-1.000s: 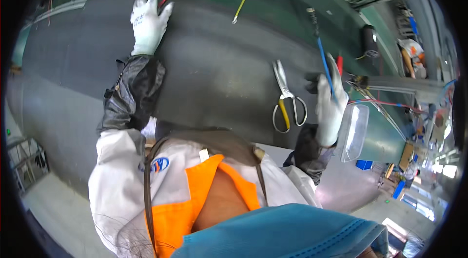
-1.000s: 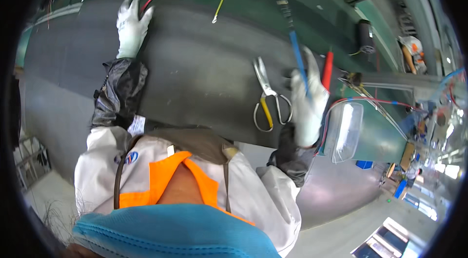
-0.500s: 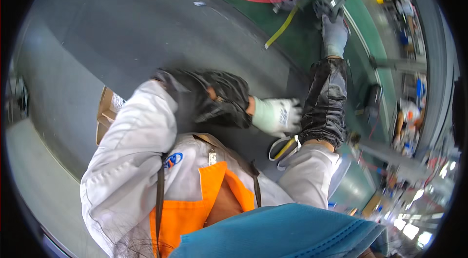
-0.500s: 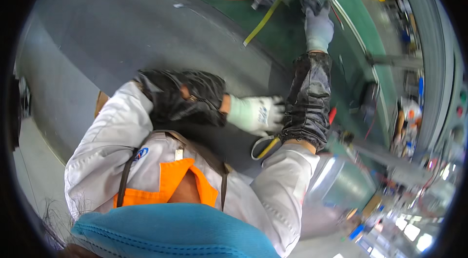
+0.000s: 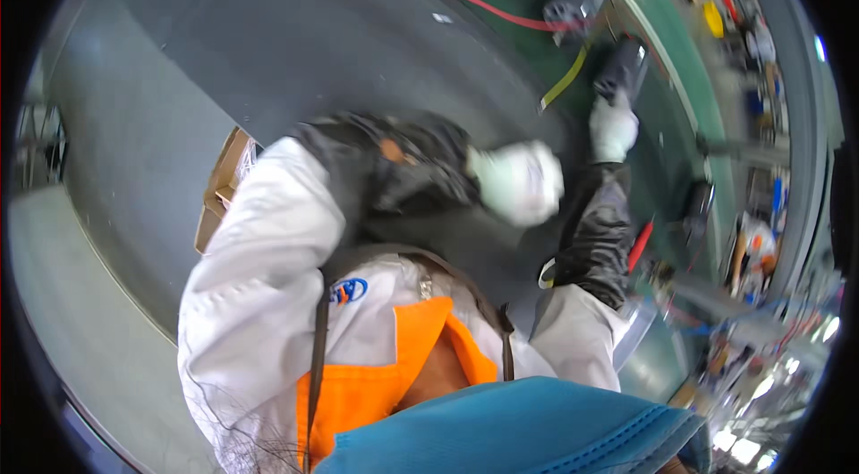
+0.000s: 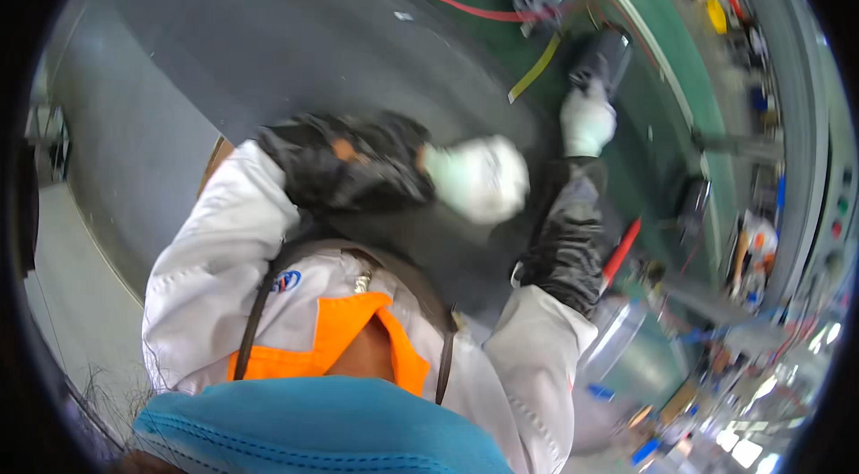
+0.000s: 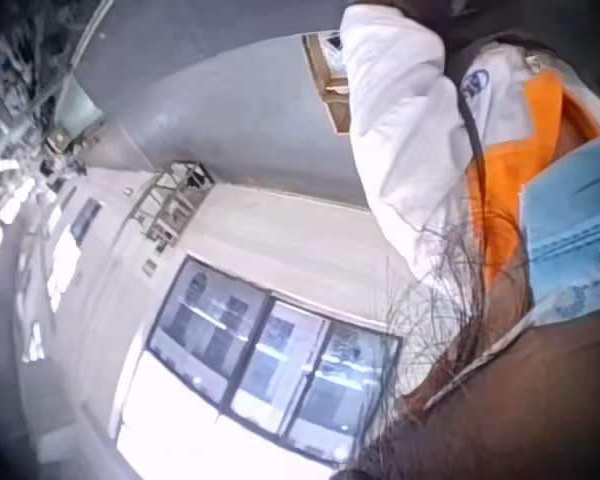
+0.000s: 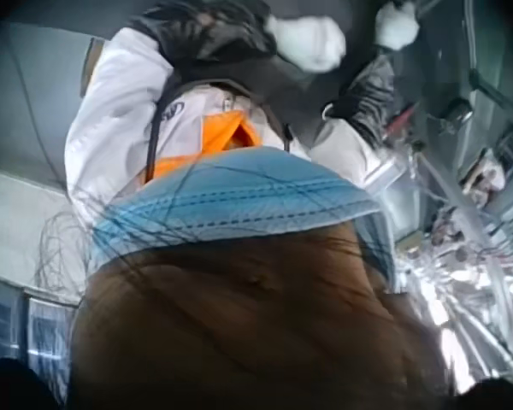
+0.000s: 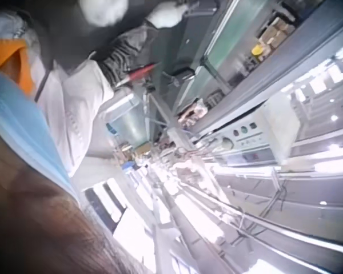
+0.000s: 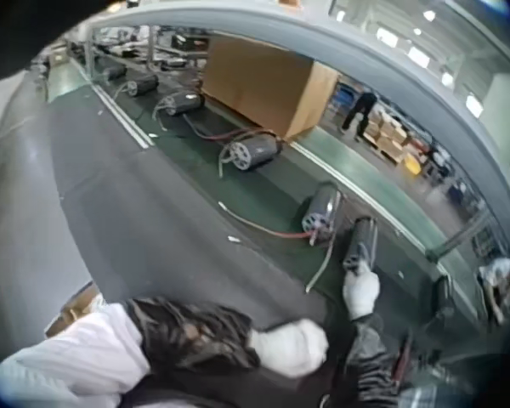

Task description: Assembling components and wiring for small electric motors at a workbench.

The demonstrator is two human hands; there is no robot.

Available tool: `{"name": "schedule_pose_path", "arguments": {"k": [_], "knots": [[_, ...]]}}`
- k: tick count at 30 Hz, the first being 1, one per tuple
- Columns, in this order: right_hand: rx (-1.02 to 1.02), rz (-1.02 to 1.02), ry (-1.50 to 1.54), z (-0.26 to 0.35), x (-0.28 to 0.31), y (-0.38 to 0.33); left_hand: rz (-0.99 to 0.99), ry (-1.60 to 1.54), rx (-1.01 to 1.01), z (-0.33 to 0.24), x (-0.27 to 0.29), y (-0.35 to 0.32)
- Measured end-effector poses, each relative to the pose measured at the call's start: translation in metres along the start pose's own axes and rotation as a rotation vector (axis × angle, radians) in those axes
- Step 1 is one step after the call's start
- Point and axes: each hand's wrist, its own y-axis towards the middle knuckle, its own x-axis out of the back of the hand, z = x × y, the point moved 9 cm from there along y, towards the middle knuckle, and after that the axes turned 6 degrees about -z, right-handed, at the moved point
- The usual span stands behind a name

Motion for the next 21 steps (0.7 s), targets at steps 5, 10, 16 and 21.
{"name": "schedule_pose_path", "arguments": {"k": [5, 10, 16, 21], "knots": [[-0.027, 0.071, 0.288, 0.096, 0.112, -0.15, -0.54, 0.414, 0.382, 0.069, 0.089, -0.055], [0.077, 0.288, 0.494, 0.14, 0.143, -0.248, -0.274, 0.343, 0.254, 0.052, 0.048, -0.047], [0.069, -0.025, 0.707, 0.088, 0.185, -0.256, -0.145, 0.393, 0.648, 0.046, 0.059, -0.12], [0.213, 0.015, 0.503, 0.106, 0.128, -0.198, 0.006, 0.398, 0.64, 0.027, 0.076, -0.154]]}}
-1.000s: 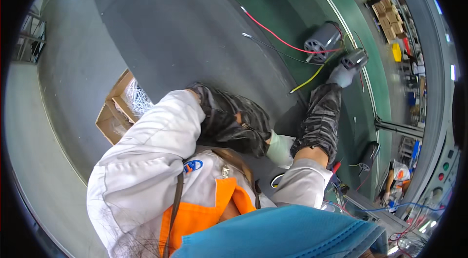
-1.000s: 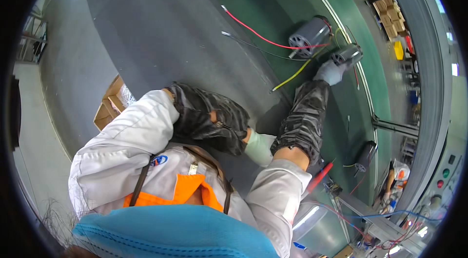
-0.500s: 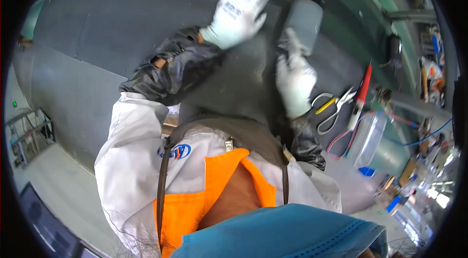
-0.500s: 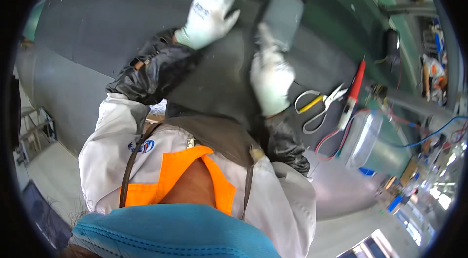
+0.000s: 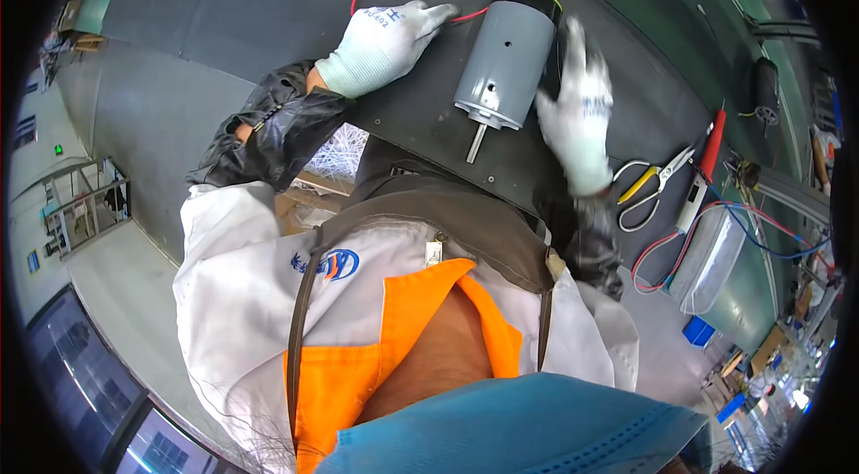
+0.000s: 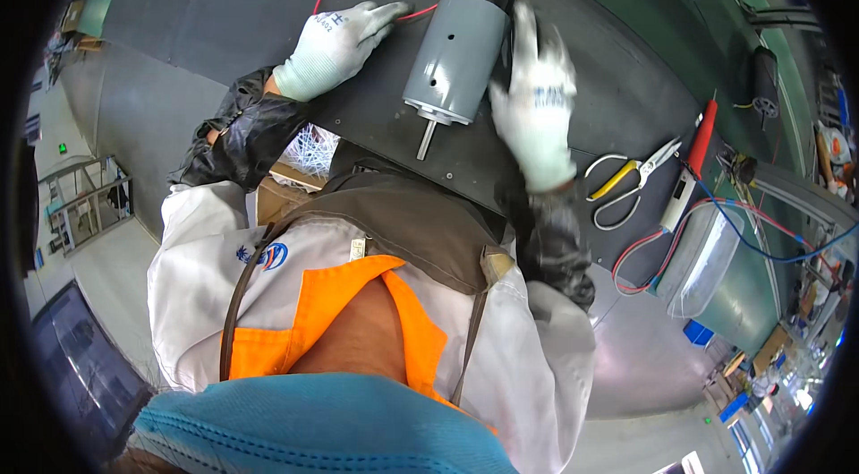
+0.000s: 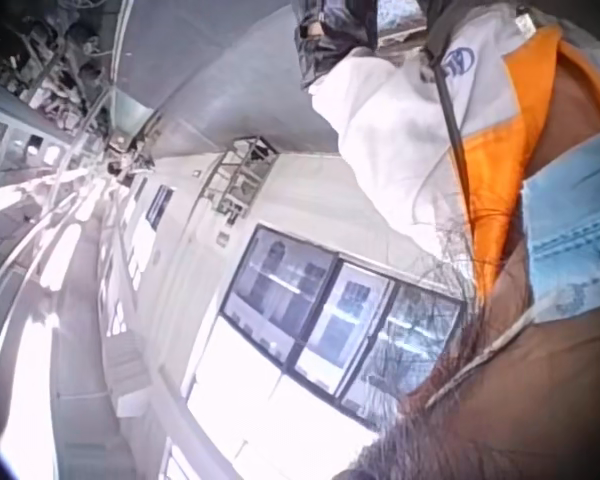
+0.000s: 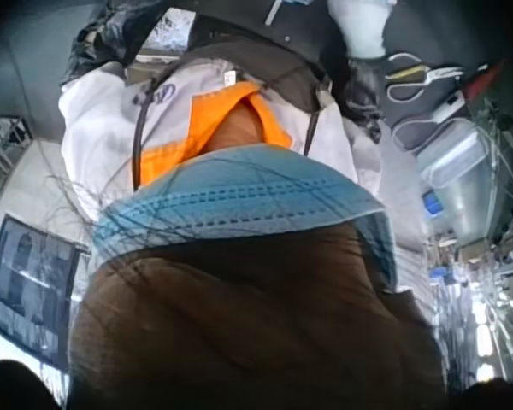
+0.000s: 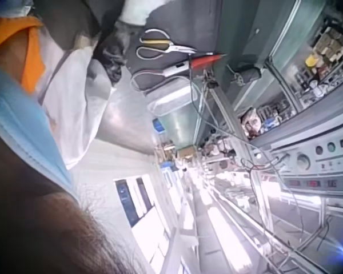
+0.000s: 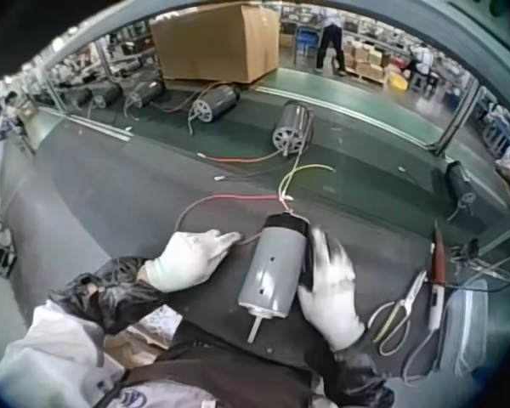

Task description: Assembling components and wiring for small electric motors at a workbench.

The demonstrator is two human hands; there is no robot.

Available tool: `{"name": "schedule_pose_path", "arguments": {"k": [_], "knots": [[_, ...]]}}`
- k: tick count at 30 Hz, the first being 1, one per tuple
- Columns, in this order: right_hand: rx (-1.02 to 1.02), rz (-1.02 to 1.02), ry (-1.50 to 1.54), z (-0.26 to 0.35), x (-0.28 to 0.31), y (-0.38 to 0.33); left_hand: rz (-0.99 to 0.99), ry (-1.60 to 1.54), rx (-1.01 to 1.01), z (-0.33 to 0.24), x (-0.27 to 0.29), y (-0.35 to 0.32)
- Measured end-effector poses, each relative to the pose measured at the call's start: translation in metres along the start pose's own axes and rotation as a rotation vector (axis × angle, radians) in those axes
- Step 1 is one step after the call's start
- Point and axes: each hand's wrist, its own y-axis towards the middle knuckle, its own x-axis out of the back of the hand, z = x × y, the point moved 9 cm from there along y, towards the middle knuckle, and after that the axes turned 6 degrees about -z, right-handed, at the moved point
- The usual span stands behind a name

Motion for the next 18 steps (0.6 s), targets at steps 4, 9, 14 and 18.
{"name": "schedule_pose_path", "arguments": {"k": [4, 9, 14, 18], "knots": [[0.182, 0.017, 0.127, -0.026, -0.046, 0.063, 0.546, -0.603, 0.603, 0.018, -0.023, -0.013], [0.307, 0.24, -0.13, -0.039, -0.059, 0.094, 0.606, -0.926, 0.696, 0.011, -0.023, 0.0], [-0.339, 0.535, 0.21, -0.007, 0.057, 0.075, 0.679, -1.146, 0.785, 0.016, -0.03, 0.009], [0.755, 0.407, 0.502, 0.154, 0.037, 0.02, 0.65, -1.098, 0.717, -0.008, 0.011, 0.024]]}}
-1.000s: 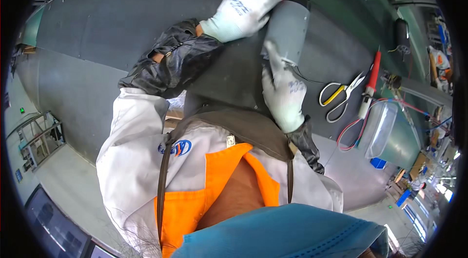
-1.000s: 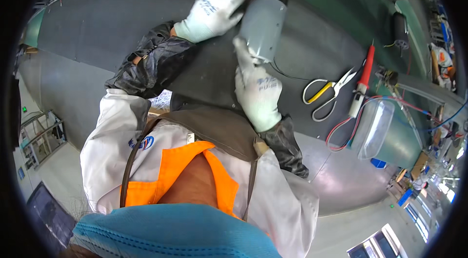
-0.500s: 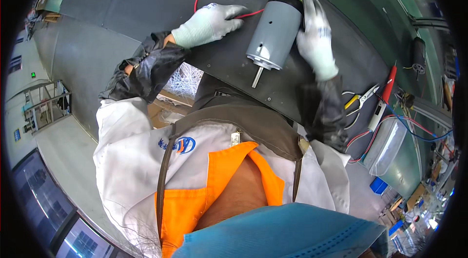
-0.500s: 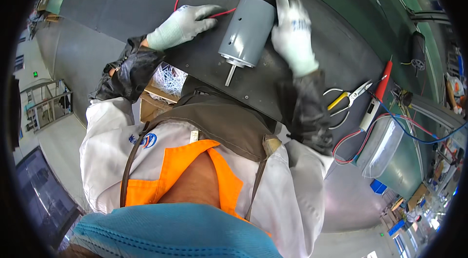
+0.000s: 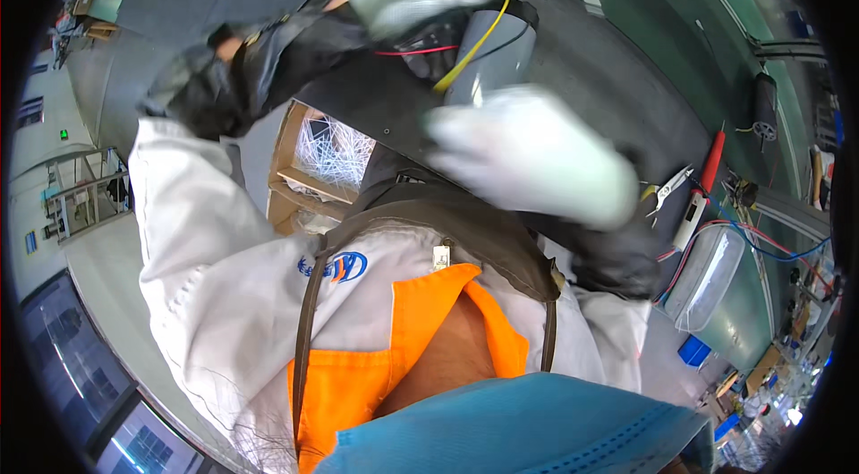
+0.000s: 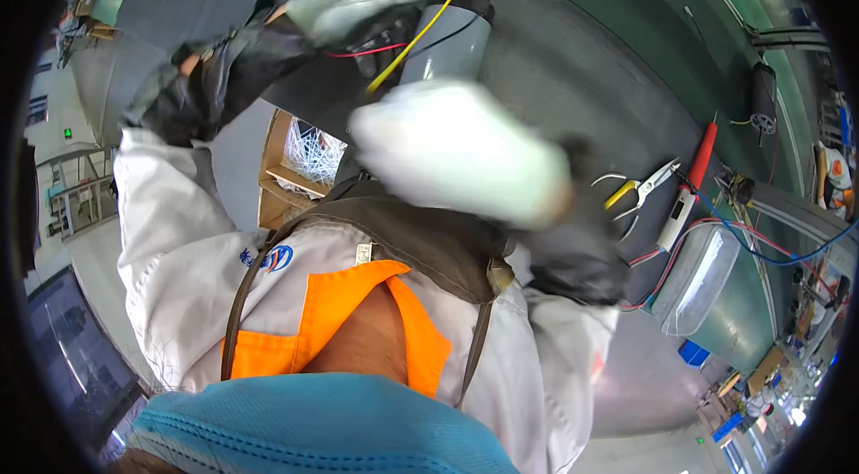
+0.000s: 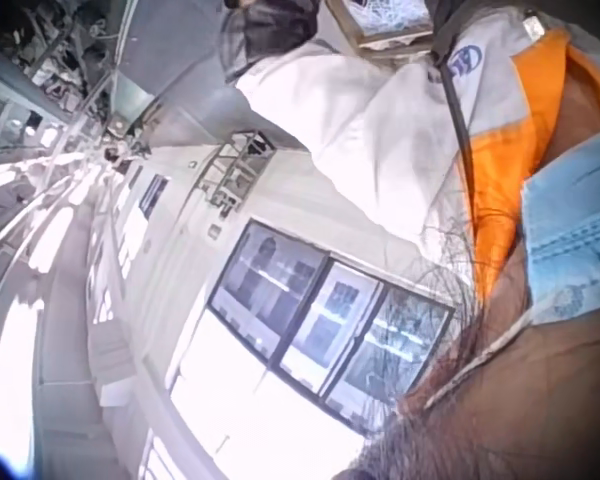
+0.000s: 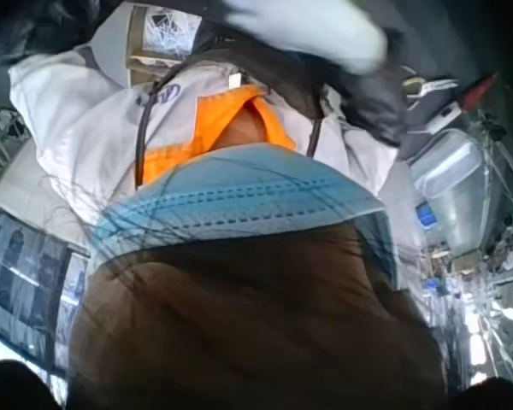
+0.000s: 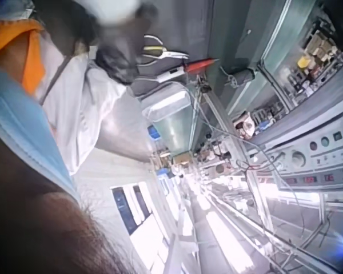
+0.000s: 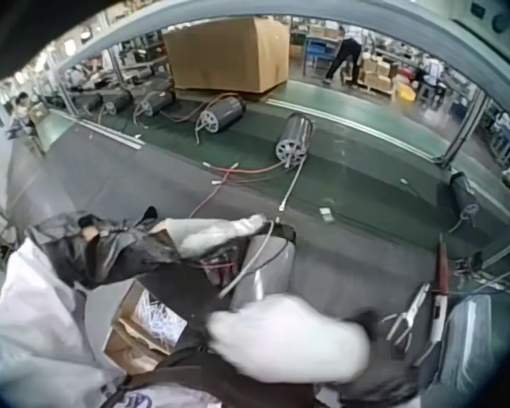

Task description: Assembling components and wiring for small electric motors at a workbench.

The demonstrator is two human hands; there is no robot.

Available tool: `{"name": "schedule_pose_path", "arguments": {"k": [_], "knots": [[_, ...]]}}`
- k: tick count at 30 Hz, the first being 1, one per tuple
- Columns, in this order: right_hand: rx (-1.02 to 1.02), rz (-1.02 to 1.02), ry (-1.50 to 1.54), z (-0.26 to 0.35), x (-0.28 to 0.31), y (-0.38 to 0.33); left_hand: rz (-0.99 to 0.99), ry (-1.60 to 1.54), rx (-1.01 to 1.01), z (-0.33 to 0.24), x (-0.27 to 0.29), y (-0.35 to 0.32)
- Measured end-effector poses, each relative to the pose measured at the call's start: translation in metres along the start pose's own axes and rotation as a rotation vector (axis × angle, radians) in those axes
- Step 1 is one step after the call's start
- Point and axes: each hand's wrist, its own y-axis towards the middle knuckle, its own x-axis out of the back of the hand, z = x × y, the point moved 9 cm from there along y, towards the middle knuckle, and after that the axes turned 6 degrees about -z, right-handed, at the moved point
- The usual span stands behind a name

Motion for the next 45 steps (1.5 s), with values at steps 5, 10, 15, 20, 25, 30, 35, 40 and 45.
{"name": "schedule_pose_path", "arguments": {"k": [5, 10, 15, 20, 25, 30, 35, 40, 45], "knots": [[0.02, 0.191, 0.172, 0.025, -0.163, 0.059, -0.091, 0.696, -0.033, -0.039, -0.033, 0.048], [-0.187, 0.013, 0.467, -0.008, -0.066, 0.001, -0.499, 1.086, -0.488, -0.052, -0.044, 0.045], [-0.985, -0.429, 0.116, -0.002, 0.111, -0.196, -0.389, 1.028, -0.556, -0.052, -0.068, 0.042], [-1.822, -1.151, -0.381, 0.03, 0.21, -0.541, -0.31, 0.921, -0.59, -0.044, -0.082, 0.029], [-2.091, -0.728, -0.39, -0.033, 0.209, -0.694, -0.254, 0.937, -0.517, -0.031, -0.091, 0.023], [-1.925, -0.068, -0.931, -0.059, 0.223, -0.648, -0.18, 0.825, -0.282, -0.014, -0.089, 0.018], [-1.939, -0.122, -0.949, -0.04, 0.222, -0.642, 0.055, 0.758, -0.338, -0.028, -0.092, 0.016], [-1.879, -0.346, -1.368, 0.027, 0.241, -0.593, 0.395, 0.608, -0.183, -0.023, -0.089, 0.033], [-1.452, -1.088, -0.674, 0.043, 0.198, -0.406, 0.313, 0.643, 0.261, -0.021, -0.073, 0.022]]}}
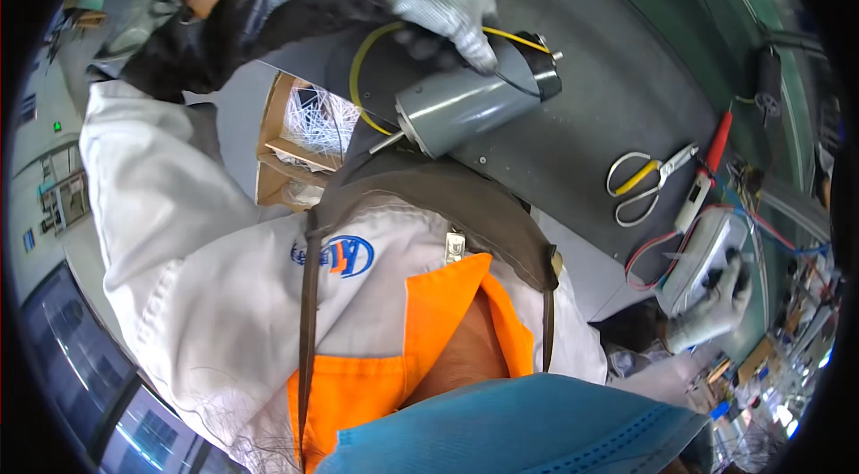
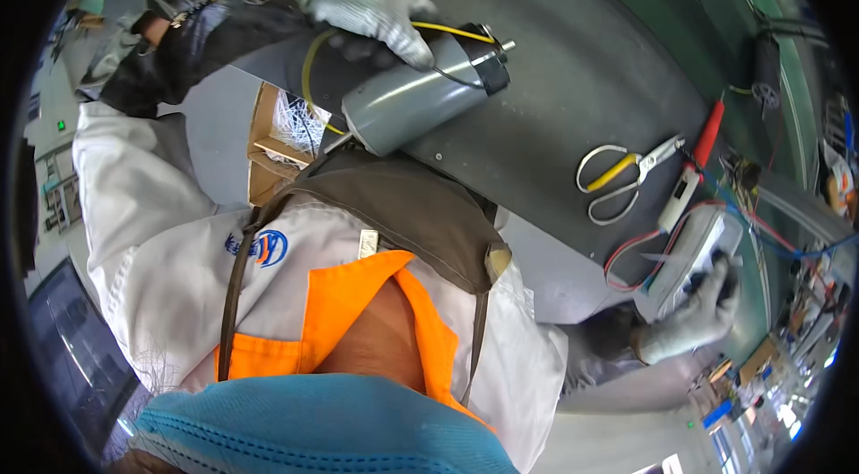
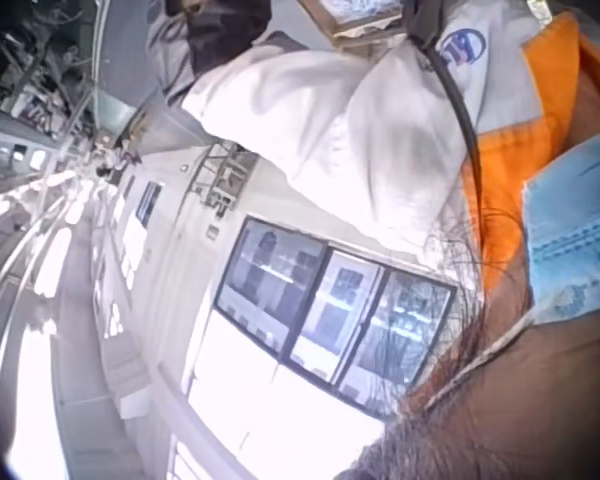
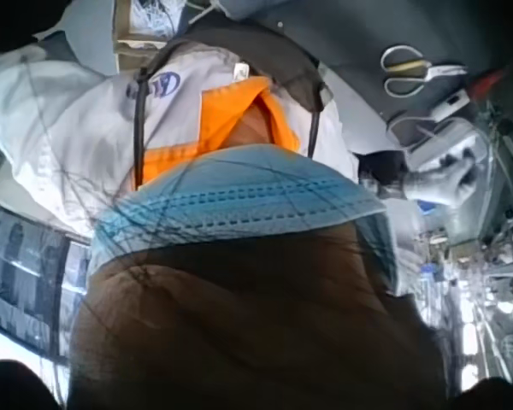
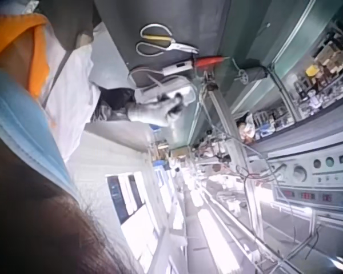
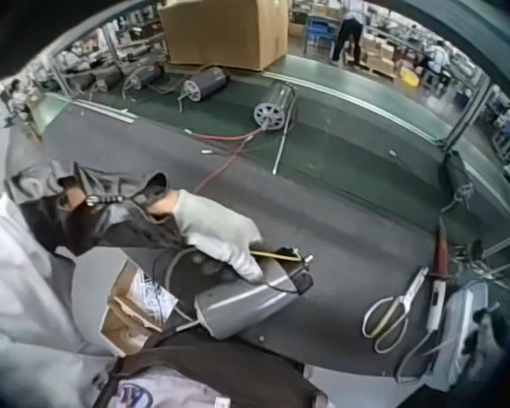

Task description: Assembling components and wiring for small electric motors at a workbench.

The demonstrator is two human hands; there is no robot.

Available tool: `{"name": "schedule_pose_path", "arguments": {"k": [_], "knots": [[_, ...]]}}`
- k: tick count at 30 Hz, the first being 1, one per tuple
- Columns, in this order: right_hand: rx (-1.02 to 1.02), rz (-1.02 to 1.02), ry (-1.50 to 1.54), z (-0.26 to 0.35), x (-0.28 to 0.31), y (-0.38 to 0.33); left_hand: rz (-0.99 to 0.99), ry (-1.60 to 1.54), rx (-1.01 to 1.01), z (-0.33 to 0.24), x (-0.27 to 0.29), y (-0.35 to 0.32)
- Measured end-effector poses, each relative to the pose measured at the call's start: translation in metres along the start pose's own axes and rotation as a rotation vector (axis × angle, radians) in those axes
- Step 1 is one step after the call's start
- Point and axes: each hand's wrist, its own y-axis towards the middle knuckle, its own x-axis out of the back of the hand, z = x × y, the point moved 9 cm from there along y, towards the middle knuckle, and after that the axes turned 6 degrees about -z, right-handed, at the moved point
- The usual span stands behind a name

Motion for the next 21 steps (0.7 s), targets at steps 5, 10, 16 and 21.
{"name": "schedule_pose_path", "arguments": {"k": [5, 10, 16, 21], "knots": [[0.261, 0.529, 0.511, 0.11, -0.119, -0.075, 0.137, 0.15, -0.077, 0.005, 0.002, 0.023], [-0.41, 0.862, 0.965, 0.123, -0.209, -0.11, -0.01, -0.016, -0.042, -0.004, 0.008, 0.005], [-0.499, 0.892, 1.221, 0.163, -0.225, -0.153, 0.043, -0.128, -0.15, -0.005, 0.012, -0.001], [0.506, 0.454, 0.648, 0.192, -0.199, -0.179, 0.13, -0.147, -0.068, 0.0, 0.006, 0.007]]}}
